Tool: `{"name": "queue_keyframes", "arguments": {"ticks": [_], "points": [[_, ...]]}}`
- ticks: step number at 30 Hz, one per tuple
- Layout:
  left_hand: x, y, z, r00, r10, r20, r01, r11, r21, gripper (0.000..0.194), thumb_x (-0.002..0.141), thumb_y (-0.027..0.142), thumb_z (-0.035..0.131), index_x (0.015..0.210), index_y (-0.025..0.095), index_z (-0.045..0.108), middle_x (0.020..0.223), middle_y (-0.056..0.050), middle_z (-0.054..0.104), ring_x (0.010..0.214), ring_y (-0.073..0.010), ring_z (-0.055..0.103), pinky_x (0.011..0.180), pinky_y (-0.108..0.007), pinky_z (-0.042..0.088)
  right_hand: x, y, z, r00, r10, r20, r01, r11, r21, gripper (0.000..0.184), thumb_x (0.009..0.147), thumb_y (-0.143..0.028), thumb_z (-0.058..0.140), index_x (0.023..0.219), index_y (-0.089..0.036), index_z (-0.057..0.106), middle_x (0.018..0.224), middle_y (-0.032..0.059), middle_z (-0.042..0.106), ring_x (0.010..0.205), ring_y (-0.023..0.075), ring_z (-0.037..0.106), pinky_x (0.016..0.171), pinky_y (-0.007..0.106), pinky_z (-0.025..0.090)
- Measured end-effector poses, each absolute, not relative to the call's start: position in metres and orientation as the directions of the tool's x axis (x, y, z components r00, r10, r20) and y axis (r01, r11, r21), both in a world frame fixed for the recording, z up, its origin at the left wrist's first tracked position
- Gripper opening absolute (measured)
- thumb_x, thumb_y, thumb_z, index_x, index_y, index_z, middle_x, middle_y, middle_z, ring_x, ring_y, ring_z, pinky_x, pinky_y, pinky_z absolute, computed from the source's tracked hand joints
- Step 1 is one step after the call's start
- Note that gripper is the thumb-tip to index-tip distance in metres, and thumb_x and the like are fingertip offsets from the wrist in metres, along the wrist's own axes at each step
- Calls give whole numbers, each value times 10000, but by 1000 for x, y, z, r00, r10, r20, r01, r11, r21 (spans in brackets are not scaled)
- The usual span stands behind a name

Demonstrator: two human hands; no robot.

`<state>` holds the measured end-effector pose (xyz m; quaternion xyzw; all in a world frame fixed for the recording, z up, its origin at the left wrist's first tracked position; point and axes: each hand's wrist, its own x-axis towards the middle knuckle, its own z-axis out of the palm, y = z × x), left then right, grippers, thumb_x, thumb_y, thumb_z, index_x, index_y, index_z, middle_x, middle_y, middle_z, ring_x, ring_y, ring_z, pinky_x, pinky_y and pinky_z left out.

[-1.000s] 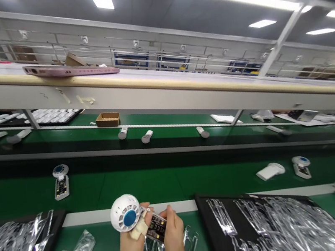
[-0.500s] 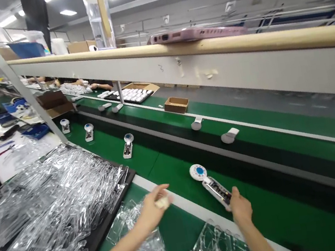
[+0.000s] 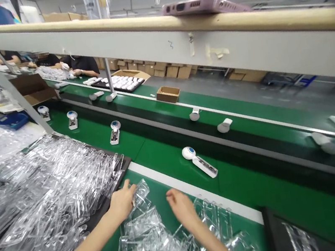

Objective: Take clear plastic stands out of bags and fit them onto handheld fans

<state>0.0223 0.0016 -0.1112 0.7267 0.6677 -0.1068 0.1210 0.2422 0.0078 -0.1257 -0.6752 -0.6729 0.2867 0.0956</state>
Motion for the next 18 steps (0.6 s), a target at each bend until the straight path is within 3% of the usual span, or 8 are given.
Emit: {"name": "queue_keyframes", "arguments": {"ticks": [3, 8, 12, 18], "points": [[20, 5, -109, 144, 934, -326, 989, -140, 36, 324, 780, 82, 393, 1030, 179, 574, 1130, -121, 540, 824, -237, 654, 644, -318, 462, 209, -29, -137, -68, 935, -348, 885, -104, -453, 117, 755, -206, 601, 870, -208, 625, 829, 30, 689, 760, 209, 660, 641, 278, 442], [20, 2, -100, 202, 929, -311, 979, -188, 77, 282, 790, 107, 369, 901, 170, 620, 1022, -117, 587, 838, -254, 649, 660, -329, 448, 193, -44, -140, 12, 936, -353, 903, -162, -398, 93, 779, -142, 546, 833, -190, 604, 964, 99, 660, 909, 249, 633, 701, 303, 424], [29, 4, -101, 181, 937, -300, 979, -142, 147, 261, 831, 237, 380, 922, 204, 623, 953, -84, 637, 791, -240, 660, 653, -313, 444, 202, -42, -140, 61, 936, -347, 878, -216, -428, 146, 817, -125, 459, 795, -213, 574, 816, 51, 676, 787, 221, 651, 645, 281, 406], [49, 7, -114, 129, 933, -335, 970, -49, 237, 233, 827, 290, 422, 889, 233, 639, 863, -61, 705, 840, -237, 659, 648, -284, 434, 227, -50, -146, 74, 944, -321, 822, -240, -517, 200, 817, -80, 392, 744, -216, 519, 682, -21, 638, 649, 127, 619, 577, 198, 390]]}}
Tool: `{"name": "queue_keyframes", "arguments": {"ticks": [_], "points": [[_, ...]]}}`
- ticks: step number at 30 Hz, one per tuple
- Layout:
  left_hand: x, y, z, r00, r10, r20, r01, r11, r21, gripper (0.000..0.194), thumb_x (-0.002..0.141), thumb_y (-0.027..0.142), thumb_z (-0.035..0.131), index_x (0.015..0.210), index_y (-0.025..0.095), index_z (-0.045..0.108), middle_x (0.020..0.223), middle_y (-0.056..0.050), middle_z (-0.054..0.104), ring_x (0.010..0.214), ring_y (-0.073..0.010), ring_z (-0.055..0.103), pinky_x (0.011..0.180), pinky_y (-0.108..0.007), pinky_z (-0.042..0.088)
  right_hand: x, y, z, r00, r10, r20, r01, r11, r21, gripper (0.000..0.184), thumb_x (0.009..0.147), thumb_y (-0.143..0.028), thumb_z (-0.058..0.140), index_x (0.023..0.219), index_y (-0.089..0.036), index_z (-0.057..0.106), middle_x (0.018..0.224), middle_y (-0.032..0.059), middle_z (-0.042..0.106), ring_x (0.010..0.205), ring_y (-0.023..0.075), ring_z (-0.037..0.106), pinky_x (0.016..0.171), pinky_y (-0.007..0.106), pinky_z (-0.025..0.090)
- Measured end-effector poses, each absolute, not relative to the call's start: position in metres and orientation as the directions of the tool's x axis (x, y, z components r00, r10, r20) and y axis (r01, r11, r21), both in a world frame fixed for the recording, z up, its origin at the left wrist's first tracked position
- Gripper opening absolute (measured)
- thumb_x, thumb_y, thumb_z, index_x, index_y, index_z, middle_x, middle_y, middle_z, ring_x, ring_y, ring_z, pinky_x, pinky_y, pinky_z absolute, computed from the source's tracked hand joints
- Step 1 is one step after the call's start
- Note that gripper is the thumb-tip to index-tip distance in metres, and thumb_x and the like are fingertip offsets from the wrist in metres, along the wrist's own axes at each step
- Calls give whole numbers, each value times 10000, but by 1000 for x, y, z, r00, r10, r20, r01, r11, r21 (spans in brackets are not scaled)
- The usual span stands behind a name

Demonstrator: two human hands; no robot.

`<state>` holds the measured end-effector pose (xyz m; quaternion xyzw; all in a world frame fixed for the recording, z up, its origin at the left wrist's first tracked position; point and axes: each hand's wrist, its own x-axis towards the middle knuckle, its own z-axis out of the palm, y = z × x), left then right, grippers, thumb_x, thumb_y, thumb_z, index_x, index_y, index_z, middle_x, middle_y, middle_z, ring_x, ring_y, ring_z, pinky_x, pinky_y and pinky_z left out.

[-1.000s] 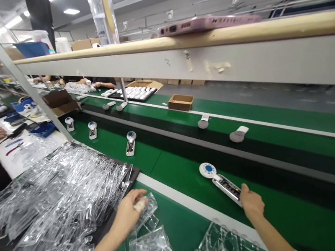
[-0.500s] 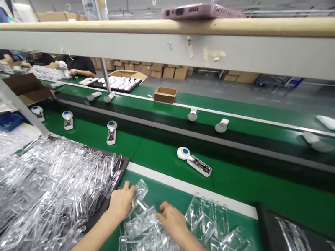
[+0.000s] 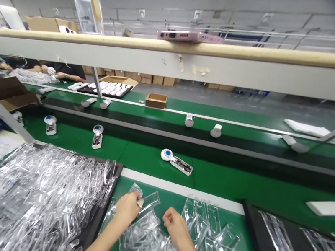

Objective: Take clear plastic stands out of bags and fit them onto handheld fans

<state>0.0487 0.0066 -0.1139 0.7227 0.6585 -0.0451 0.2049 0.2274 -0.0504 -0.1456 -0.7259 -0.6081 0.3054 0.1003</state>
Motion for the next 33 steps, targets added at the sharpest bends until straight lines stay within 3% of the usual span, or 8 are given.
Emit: {"name": "queue_keyframes", "arguments": {"ticks": [4, 7, 10, 16, 24, 28, 33], "points": [[51, 9, -114, 149, 935, -322, 968, -72, 240, 307, 851, 365, 399, 818, 215, 665, 901, -91, 687, 839, -264, 659, 677, -321, 447, 229, -54, -147, 116, 941, -318, 822, -270, -501, 147, 857, -162, 405, 819, -202, 542, 723, 8, 642, 677, 163, 622, 597, 242, 398], [44, 21, -115, 105, 961, -258, 975, -48, 218, 366, 904, 336, 282, 1044, 231, 603, 1086, -94, 618, 884, -257, 647, 715, -347, 452, 218, -52, -149, 125, 943, -310, 839, -267, -474, 58, 814, -219, 523, 804, -198, 577, 832, 59, 657, 810, 231, 627, 674, 300, 400], [37, 40, -121, 56, 964, -260, 980, -2, 201, 353, 888, 294, 351, 1190, 204, 509, 1126, -123, 588, 900, -271, 640, 722, -367, 457, 205, -49, -149, 110, 948, -299, 854, -244, -459, 116, 786, -151, 530, 697, -201, 583, 848, 67, 659, 860, 247, 623, 731, 324, 388], [31, 63, -135, 77, 930, -358, 966, 20, 259, 197, 883, 292, 471, 930, 160, 609, 925, -52, 643, 842, -178, 615, 755, -355, 475, 201, -55, -136, 46, 968, -248, 844, -170, -508, 155, 823, -144, 463, 729, -219, 560, 804, 9, 632, 702, 155, 614, 618, 235, 373], [26, 64, -131, 149, 933, -326, 940, -31, 339, 168, 871, 238, 508, 955, 130, 605, 880, -43, 640, 838, -165, 607, 793, -354, 461, 201, -62, -102, -43, 999, -18, 645, 14, -764, 154, 816, -112, 397, 740, -229, 461, 735, -12, 554, 617, 139, 532, 571, 225, 360], [25, 60, -117, 168, 953, -252, 929, -68, 365, 181, 809, 79, 454, 757, 125, 621, 850, -88, 635, 818, -188, 605, 756, -315, 431, 203, -58, -81, -110, 988, 110, 628, 155, -762, 169, 859, -136, 344, 758, -231, 441, 747, -6, 521, 638, 143, 515, 596, 239, 369], [25, 44, -81, 203, 972, -119, 877, -127, 463, 226, 809, 105, 390, 818, 179, 604, 888, -51, 614, 782, -160, 596, 724, -256, 410, 206, -53, -57, -200, 959, 201, 628, 283, -725, 174, 878, -135, 335, 926, -232, 470, 794, 5, 541, 694, 151, 543, 624, 248, 401]]}}
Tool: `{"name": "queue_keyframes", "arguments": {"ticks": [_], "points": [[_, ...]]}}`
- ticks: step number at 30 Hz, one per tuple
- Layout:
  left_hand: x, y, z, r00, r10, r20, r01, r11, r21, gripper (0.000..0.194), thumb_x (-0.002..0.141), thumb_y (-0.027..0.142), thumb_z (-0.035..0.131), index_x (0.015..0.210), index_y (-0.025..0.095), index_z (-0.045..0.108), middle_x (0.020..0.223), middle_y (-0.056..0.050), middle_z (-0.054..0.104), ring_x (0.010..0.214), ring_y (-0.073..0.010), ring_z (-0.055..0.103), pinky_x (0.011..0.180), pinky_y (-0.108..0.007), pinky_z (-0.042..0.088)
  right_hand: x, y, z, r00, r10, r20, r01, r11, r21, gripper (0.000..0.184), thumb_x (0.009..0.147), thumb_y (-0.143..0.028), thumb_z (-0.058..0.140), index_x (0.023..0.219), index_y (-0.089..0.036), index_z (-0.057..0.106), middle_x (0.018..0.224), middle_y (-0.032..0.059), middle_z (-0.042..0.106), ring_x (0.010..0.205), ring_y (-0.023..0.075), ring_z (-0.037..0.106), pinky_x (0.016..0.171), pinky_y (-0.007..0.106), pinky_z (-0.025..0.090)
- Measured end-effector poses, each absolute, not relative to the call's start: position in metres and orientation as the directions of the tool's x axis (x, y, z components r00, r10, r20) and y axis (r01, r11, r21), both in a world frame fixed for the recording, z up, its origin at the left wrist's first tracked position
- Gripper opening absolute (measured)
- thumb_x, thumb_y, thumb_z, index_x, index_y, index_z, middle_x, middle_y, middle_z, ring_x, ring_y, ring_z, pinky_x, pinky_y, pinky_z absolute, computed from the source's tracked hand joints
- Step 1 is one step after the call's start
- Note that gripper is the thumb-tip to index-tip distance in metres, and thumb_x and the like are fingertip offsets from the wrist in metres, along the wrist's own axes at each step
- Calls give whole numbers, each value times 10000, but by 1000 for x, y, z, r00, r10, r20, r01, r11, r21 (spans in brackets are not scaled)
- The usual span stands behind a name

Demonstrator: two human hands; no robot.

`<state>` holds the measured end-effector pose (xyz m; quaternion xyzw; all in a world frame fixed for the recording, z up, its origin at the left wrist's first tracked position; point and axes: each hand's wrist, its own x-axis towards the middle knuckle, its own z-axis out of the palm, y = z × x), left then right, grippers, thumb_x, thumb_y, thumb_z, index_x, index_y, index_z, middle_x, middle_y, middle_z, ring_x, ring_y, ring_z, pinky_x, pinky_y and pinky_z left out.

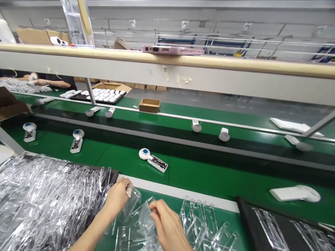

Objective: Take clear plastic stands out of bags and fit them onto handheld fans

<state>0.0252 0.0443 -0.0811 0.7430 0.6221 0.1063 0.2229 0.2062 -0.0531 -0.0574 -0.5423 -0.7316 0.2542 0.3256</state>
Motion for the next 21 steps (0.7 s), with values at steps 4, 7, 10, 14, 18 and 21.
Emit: {"name": "queue_keyframes", "arguments": {"ticks": [4, 7, 10, 14, 18, 21], "points": [[21, 23, -48, 275, 961, -10, 741, -205, 639, 219, 847, 220, 388, 789, 194, 597, 862, -29, 597, 786, -148, 582, 736, -239, 425, 207, -47, -42, -310, 925, 220, 607, 371, -703, 242, 877, -116, 347, 1051, -229, 471, 874, 22, 574, 790, 158, 570, 693, 261, 423], [17, 9, -26, 268, 960, 84, 603, -235, 762, 231, 850, 303, 412, 752, 196, 591, 858, -42, 582, 814, -169, 570, 753, -259, 440, 209, -42, -28, -301, 928, 220, 587, 362, -725, 248, 885, -130, 349, 1079, -225, 472, 869, 21, 575, 762, 150, 568, 698, 262, 425], [15, 0, -10, 234, 960, 152, 543, -259, 799, 225, 841, 327, 429, 747, 200, 588, 956, -61, 579, 982, -200, 537, 851, -285, 421, 213, -38, -17, -298, 925, 236, 542, 367, -756, 240, 892, -161, 365, 1093, -223, 479, 868, 20, 574, 746, 143, 562, 691, 256, 422], [18, -1, -2, 205, 970, 133, 400, -207, 893, 152, 811, 320, 483, 753, 201, 557, 1132, -73, 566, 1162, -226, 459, 962, -320, 362, 215, -31, -11, -283, 932, 227, 502, 346, -792, 237, 887, -176, 387, 1100, -220, 481, 843, 4, 556, 712, 131, 539, 671, 254, 414], [35, 0, -3, 189, 982, 30, 134, -56, 989, 144, 803, 336, 518, 782, 195, 492, 1165, -71, 566, 1103, -212, 513, 920, -311, 394, 203, -17, -12, -207, 948, 242, 353, 303, -885, 201, 867, -193, 414, 1051, -226, 487, 777, -27, 513, 645, 111, 510, 609, 234, 409], [55, -3, -8, 229, 972, -53, -3, 55, 998, 168, 778, 342, 532, 776, 197, 449, 831, -11, 585, 773, -144, 574, 682, -238, 448, 189, -9, -17, -117, 977, 179, 132, 193, -972, 145, 832, -193, 431, 964, -223, 481, 709, -51, 493, 545, 89, 495, 526, 211, 404]]}}
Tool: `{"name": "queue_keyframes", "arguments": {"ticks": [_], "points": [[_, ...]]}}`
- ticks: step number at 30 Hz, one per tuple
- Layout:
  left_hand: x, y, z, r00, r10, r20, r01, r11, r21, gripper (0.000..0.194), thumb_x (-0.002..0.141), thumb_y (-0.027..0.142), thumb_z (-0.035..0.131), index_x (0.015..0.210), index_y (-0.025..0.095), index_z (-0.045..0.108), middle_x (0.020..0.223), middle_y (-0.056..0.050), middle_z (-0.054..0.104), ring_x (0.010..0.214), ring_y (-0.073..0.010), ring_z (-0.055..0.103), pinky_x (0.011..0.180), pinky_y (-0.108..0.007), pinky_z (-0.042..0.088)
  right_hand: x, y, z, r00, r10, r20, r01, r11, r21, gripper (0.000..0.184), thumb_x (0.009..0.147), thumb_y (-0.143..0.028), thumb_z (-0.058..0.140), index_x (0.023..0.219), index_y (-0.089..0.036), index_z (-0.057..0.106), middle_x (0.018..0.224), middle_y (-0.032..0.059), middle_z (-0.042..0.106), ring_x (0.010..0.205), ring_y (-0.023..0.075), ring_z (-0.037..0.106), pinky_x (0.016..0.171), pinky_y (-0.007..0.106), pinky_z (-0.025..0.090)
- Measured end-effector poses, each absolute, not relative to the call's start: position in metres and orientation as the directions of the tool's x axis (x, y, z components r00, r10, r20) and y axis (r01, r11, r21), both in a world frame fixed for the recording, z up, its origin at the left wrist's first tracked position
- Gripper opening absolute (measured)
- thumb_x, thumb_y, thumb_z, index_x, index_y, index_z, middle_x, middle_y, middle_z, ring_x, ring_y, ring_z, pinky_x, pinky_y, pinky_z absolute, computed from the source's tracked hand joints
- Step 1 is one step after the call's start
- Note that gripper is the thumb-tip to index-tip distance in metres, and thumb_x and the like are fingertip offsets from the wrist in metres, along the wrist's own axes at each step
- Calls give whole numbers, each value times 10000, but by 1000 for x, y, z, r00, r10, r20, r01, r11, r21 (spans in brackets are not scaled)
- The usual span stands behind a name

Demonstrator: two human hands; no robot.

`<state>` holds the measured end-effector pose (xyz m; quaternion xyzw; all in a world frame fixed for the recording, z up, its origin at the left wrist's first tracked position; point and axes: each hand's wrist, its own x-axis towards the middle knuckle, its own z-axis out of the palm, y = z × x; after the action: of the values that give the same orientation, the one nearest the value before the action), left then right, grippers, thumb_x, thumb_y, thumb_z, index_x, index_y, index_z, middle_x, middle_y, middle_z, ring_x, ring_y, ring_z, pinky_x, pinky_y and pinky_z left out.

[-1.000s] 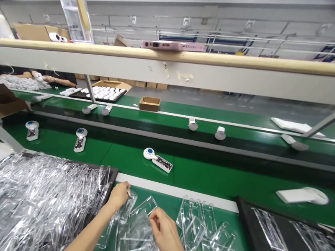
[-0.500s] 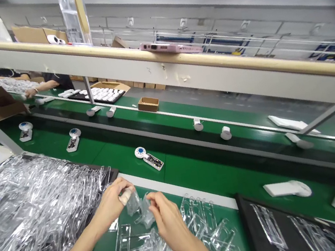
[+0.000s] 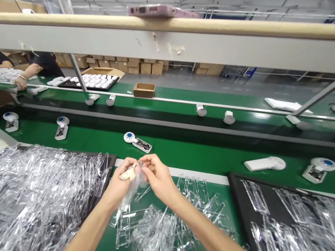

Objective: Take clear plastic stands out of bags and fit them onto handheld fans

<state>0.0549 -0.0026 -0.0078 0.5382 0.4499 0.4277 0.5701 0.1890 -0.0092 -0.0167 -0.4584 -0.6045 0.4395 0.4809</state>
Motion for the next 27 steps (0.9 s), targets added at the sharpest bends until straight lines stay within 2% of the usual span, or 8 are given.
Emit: {"name": "queue_keyframes", "arguments": {"ticks": [3, 6, 8, 10, 14, 18, 23, 27], "points": [[70, -2, -19, 105, 992, -71, 60, 65, 996, 131, 741, 294, 510, 773, 200, 424, 678, 32, 503, 612, -106, 501, 569, -206, 407, 187, -11, -27, 25, 996, 85, 17, 84, -996, 140, 838, -230, 420, 974, -218, 450, 762, -33, 531, 523, 87, 531, 487, 208, 412], [73, 3, -36, 43, 998, -38, 385, 18, 923, 142, 800, 272, 367, 877, 186, 450, 778, -11, 558, 696, -129, 534, 630, -228, 425, 207, -27, -44, 12, 995, 101, 313, 92, -945, 226, 881, -210, 357, 1097, -202, 420, 962, 35, 570, 717, 120, 607, 644, 254, 467], [73, 4, -49, 196, 977, -84, 551, -39, 833, 231, 833, 262, 305, 922, 166, 495, 853, -45, 603, 776, -150, 568, 690, -245, 441, 228, -43, -59, -206, 977, 58, 657, 183, -731, 340, 859, -101, 318, 1174, -180, 418, 1115, 86, 556, 969, 165, 571, 823, 316, 434], [73, 2, -63, 400, 900, -174, 611, -121, 782, 232, 815, 259, 373, 876, 168, 577, 872, -46, 652, 814, -165, 599, 727, -244, 446, 247, -59, -76, -411, 906, -97, 810, 314, -496, 464, 764, -12, 363, 1193, -164, 451, 1177, 105, 555, 1150, 214, 462, 933, 386, 356], [80, -8, -93, 595, 711, -376, 723, -269, 636, 243, 693, 206, 544, 893, 230, 681, 875, -42, 711, 836, -231, 641, 732, -289, 456, 264, -80, -101, -536, 804, -258, 821, 425, -381, 586, 618, -18, 503, 1187, -156, 494, 1119, 110, 600, 1178, 272, 408, 997, 473, 258], [88, -11, -114, 641, 593, -486, 762, -418, 495, 356, 631, 152, 581, 952, 267, 681, 892, -55, 717, 862, -268, 646, 727, -318, 462, 266, -80, -106, -544, 790, -283, 835, 476, -277, 448, 665, -25, 498, 1100, -120, 546, 1015, 131, 594, 1023, 258, 459, 987, 454, 257], [94, -3, -123, 683, 539, -493, 730, -515, 448, 296, 630, 95, 540, 815, 274, 686, 824, -16, 717, 814, -221, 651, 690, -265, 459, 284, -75, -96, -571, 765, -298, 821, 528, -218, 295, 725, -2, 450, 897, -168, 623, 936, 95, 593, 947, 225, 468, 897, 370, 339], [94, 1, -122, 669, 587, -456, 743, -522, 418, 299, 645, 73, 493, 792, 260, 674, 824, -33, 713, 798, -235, 649, 654, -272, 445, 298, -81, -88, -543, 757, -363, 838, 518, -172, 219, 677, -24, 545, 814, -138, 672, 927, 129, 625, 976, 259, 489, 962, 434, 286]]}}
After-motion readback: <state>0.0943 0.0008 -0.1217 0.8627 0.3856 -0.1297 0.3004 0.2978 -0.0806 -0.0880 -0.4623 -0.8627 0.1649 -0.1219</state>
